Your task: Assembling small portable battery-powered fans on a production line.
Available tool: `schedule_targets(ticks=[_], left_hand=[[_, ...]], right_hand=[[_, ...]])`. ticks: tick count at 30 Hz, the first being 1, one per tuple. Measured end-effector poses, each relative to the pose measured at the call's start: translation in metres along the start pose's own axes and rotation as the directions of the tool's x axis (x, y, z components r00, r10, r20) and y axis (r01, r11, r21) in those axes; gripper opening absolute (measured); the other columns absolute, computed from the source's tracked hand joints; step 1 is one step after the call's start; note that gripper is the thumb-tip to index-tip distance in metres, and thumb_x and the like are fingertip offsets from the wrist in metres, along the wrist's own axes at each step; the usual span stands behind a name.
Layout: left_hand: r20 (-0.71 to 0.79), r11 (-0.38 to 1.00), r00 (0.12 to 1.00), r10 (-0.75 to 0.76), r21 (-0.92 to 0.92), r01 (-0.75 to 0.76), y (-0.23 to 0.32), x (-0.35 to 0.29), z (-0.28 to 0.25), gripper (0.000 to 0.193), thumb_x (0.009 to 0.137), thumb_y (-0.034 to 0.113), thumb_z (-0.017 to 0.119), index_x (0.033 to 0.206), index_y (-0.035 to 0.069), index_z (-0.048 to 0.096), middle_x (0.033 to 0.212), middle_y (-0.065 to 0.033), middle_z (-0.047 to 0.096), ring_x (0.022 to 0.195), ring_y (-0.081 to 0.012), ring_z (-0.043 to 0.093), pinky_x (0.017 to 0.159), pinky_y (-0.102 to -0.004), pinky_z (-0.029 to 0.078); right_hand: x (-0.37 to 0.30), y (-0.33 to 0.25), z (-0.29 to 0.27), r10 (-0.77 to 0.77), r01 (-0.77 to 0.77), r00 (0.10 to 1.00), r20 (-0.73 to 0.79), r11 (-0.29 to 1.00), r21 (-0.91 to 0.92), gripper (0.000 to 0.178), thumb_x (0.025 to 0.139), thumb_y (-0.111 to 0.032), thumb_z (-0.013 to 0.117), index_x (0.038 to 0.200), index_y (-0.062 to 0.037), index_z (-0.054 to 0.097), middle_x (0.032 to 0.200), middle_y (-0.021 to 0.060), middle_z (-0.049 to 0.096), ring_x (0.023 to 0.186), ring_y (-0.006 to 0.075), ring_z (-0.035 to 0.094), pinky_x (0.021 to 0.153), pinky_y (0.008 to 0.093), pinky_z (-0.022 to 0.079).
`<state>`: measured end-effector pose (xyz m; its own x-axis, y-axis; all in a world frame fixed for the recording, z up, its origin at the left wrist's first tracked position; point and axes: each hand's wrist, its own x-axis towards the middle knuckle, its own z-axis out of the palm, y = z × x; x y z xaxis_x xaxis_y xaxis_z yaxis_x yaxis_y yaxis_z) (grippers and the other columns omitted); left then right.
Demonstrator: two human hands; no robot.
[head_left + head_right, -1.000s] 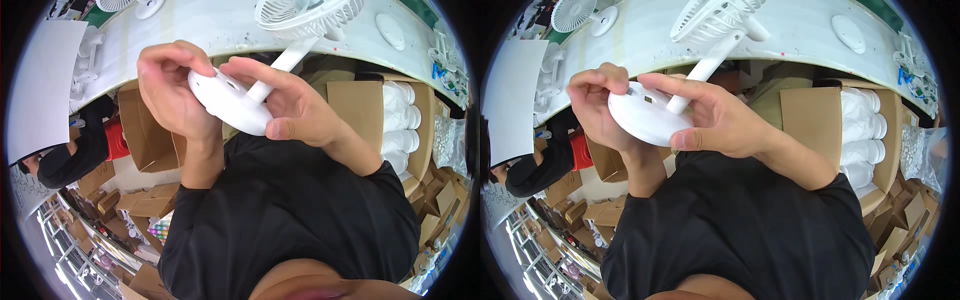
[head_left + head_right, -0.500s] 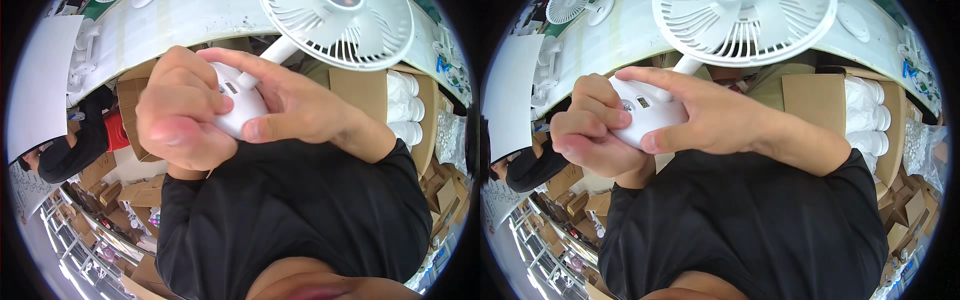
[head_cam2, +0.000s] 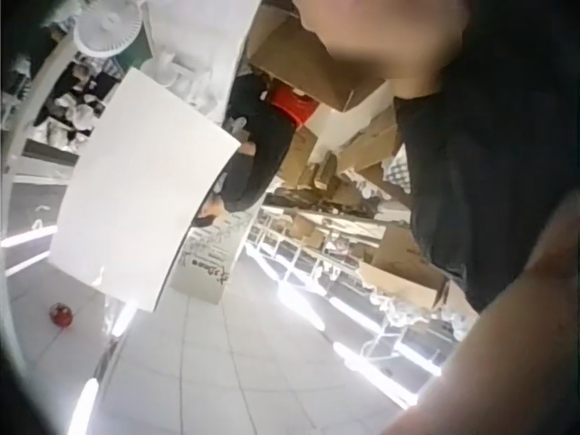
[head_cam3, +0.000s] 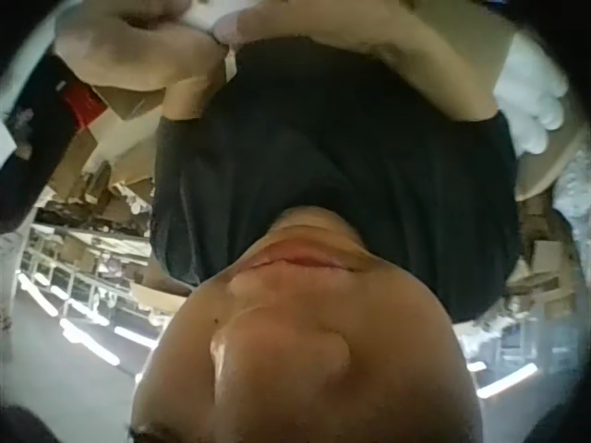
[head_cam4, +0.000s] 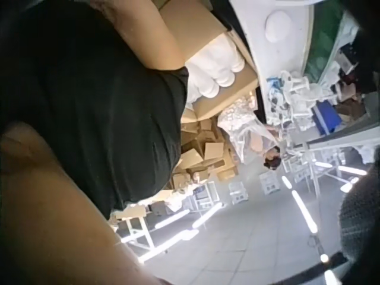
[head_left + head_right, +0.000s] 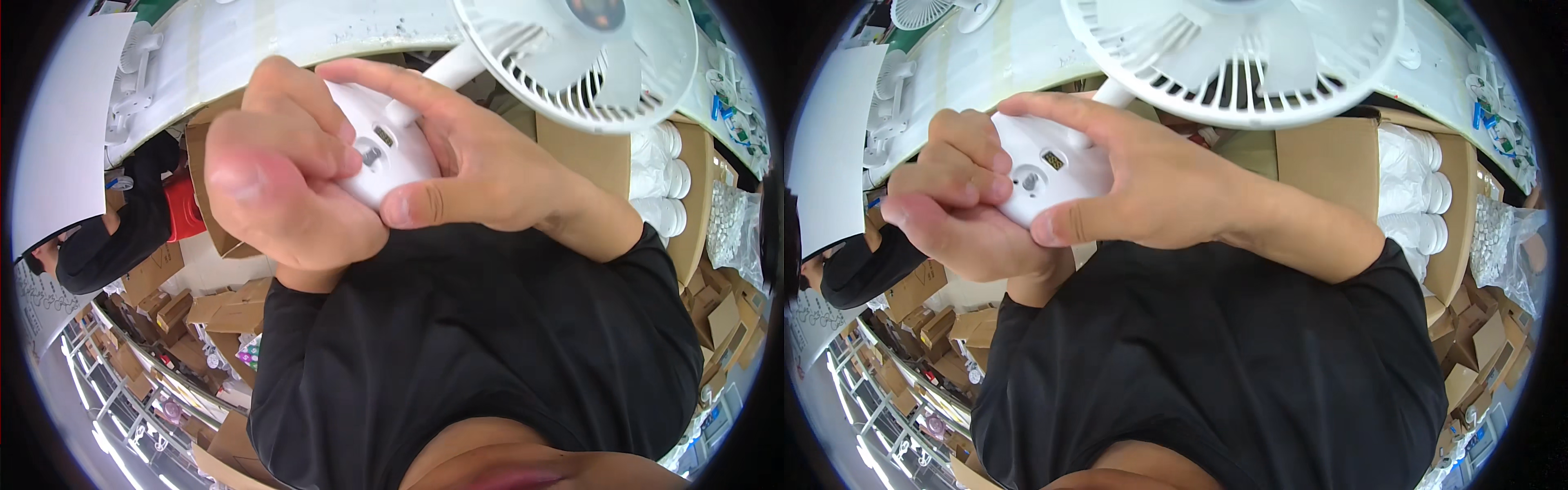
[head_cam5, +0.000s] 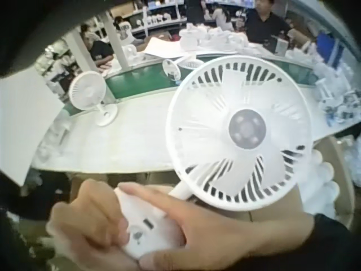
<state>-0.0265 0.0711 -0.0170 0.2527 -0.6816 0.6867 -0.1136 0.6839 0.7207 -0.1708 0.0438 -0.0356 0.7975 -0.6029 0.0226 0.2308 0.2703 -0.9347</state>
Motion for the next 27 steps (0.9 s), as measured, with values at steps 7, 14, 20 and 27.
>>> schedule_targets(ticks=[7,14,20,27], left_hand=[[-0.084,0.955,0.969,-0.234,-0.208,0.213,-0.019,-0.007,0.0,0.046,0.105,0.033,0.027,0.076,0.009,0.053,0.061,-0.0036,0.052,0.058,-0.0127,0.041,0.058,-0.0262,0.035],[0.072,0.987,0.993,-0.095,-0.126,0.104,-0.017,-0.013,-0.005,0.05,0.105,0.037,0.024,0.073,0.01,0.051,0.06,-0.002,0.048,0.062,-0.0138,0.04,0.065,-0.0291,0.036],[-0.188,0.931,0.925,-0.331,-0.225,0.287,-0.011,-0.013,0.032,0.052,0.105,0.038,0.024,0.075,0.008,0.054,0.063,-0.0039,0.051,0.06,-0.0133,0.04,0.062,-0.0268,0.036],[0.093,0.887,0.983,-0.156,-0.425,0.181,-0.03,-0.027,0.008,0.055,0.104,0.045,0.022,0.084,0.006,0.056,0.066,-0.0051,0.054,0.062,-0.0141,0.042,0.064,-0.028,0.038]], right_hand=[[-0.008,0.017,0.0,0.017,-0.014,1.0,-0.007,0.953,0.302,0.098,0.073,-0.014,0.081,0.153,-0.003,0.025,0.146,0.0174,0.039,0.13,0.0265,0.042,0.109,0.0344,0.032],[0.001,0.003,-0.01,0.14,-0.15,0.987,0.078,0.977,0.148,0.106,0.073,-0.015,0.082,0.155,-0.0041,0.016,0.151,0.0176,0.034,0.135,0.0285,0.038,0.112,0.0343,0.029],[-0.011,0.026,-0.024,-0.146,0.15,0.986,0.086,0.988,-0.036,0.104,0.073,-0.019,0.078,0.156,-0.0065,0.016,0.148,0.02,0.033,0.13,0.0338,0.04,0.107,0.0408,0.033],[-0.016,0.015,-0.024,-0.123,0.149,0.971,0.205,0.982,-0.118,0.127,0.066,-0.02,0.086,0.157,-0.0051,-0.001,0.161,0.0186,0.012,0.147,0.032,0.019,0.118,0.041,0.019]])
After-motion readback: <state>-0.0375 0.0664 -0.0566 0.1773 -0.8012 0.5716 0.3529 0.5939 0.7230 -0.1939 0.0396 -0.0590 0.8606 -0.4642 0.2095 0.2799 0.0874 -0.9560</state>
